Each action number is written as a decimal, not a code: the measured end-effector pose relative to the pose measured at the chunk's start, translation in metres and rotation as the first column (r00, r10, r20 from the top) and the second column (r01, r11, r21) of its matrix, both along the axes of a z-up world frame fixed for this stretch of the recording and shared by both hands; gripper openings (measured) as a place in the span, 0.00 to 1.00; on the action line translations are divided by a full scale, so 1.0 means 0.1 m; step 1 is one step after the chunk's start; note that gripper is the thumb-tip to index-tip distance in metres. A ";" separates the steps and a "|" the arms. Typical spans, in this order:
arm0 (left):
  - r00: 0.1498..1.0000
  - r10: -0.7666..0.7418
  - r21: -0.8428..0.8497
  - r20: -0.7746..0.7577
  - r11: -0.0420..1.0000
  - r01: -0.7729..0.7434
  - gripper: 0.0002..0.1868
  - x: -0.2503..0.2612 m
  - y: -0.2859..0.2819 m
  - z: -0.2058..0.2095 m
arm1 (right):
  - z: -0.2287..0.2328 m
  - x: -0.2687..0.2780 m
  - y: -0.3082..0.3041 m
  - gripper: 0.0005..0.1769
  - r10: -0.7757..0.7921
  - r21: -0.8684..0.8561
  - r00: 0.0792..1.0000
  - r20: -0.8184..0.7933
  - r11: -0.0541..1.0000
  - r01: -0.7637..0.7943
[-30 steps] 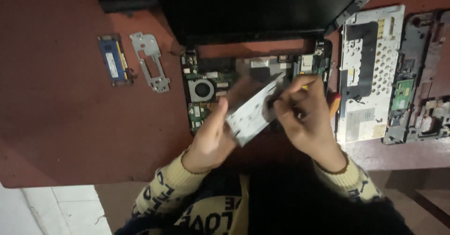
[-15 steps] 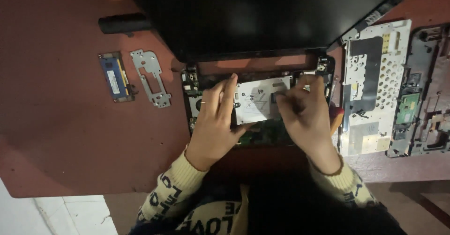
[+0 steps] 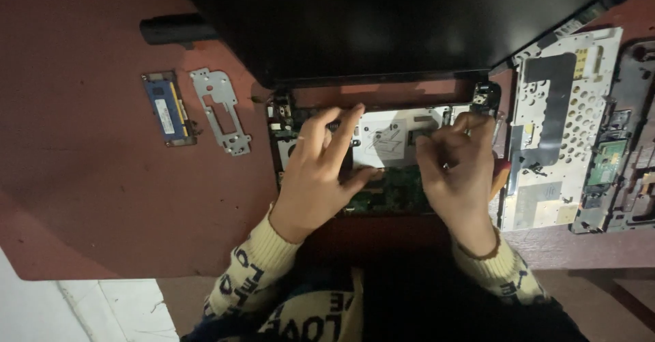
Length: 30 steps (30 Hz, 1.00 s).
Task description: Disassembling a laptop by removing screws with a screwdriver and extracting the internal hard drive.
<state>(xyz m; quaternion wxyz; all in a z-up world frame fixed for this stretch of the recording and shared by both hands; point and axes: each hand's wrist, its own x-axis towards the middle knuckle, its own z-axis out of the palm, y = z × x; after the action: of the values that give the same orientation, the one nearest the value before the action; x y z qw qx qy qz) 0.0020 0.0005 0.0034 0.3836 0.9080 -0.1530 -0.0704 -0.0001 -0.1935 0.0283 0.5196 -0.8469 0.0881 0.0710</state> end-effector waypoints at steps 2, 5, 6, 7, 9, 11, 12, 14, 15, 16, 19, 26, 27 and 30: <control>1.000 0.018 -0.011 0.007 1.000 -0.018 0.44 0.04 0.01 0.07 | 0.01 0.00 0.03 0.20 -0.045 0.030 0.999 -0.007 0.999 0.045; 0.998 -0.017 0.014 0.068 1.000 0.016 0.39 0.09 0.04 0.07 | 0.01 0.01 0.02 0.19 -0.051 0.065 0.999 -0.012 0.997 0.052; 0.998 -0.016 0.014 0.068 1.000 0.015 0.39 0.11 0.05 0.10 | 0.01 0.01 0.00 0.19 -0.051 0.065 0.999 -0.012 0.997 0.051; 0.998 -0.029 -0.021 0.056 0.999 0.030 0.39 0.14 0.06 0.12 | 0.00 0.01 -0.01 0.19 -0.046 0.087 0.999 -0.026 0.995 0.048; 0.998 -0.041 -0.055 0.039 0.998 0.043 0.40 0.14 0.08 0.12 | 0.02 0.01 -0.02 0.20 -0.041 0.111 0.998 -0.046 0.993 0.046; 0.997 -0.042 -0.049 0.069 0.998 0.045 0.42 0.13 0.09 0.08 | 0.05 0.04 -0.02 0.20 -0.015 0.064 0.999 -0.044 0.998 0.018; 0.997 -0.041 -0.049 0.069 0.998 0.044 0.42 0.14 0.09 0.10 | 0.04 0.02 -0.03 0.20 -0.014 0.064 0.999 -0.045 0.998 0.017; 0.997 -0.045 -0.099 0.056 0.994 0.051 0.40 0.15 0.10 0.14 | 0.02 -0.01 -0.06 0.07 -0.003 -0.090 0.997 -0.076 0.996 -0.004; 0.997 -0.044 -0.098 0.056 0.994 0.049 0.40 0.15 0.10 0.13 | 0.03 0.01 -0.04 0.07 -0.001 -0.090 0.997 -0.076 0.996 -0.005; 0.997 -0.048 -0.101 0.052 0.993 0.053 0.41 0.15 0.10 0.13 | 0.04 0.01 -0.02 0.13 -0.007 -0.026 0.998 -0.054 1.000 0.006; 0.997 -0.063 -0.063 0.052 0.996 0.066 0.43 0.13 0.10 0.09 | 0.01 0.00 -0.02 0.20 -0.021 0.053 0.999 -0.045 0.998 0.023; 0.998 -0.054 0.011 0.041 0.998 0.054 0.42 0.12 0.05 0.07 | 0.01 0.00 0.03 0.18 -0.009 -0.053 1.000 0.013 0.999 0.010; 0.998 -0.054 0.011 0.042 0.998 0.054 0.42 0.13 0.05 0.09 | 0.00 -0.01 0.04 0.18 -0.009 -0.053 1.000 0.014 0.999 0.010; 0.997 -0.064 0.016 0.040 0.998 0.063 0.41 0.15 0.05 0.12 | -0.02 -0.03 0.07 0.17 0.024 -0.169 0.994 0.108 0.986 -0.005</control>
<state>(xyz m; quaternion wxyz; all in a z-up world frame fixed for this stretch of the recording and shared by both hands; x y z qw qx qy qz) 0.0174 0.0053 0.0155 0.3711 0.9068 -0.1890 -0.0655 -0.0032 -0.1869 0.0264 0.4496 -0.8910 0.0591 0.0207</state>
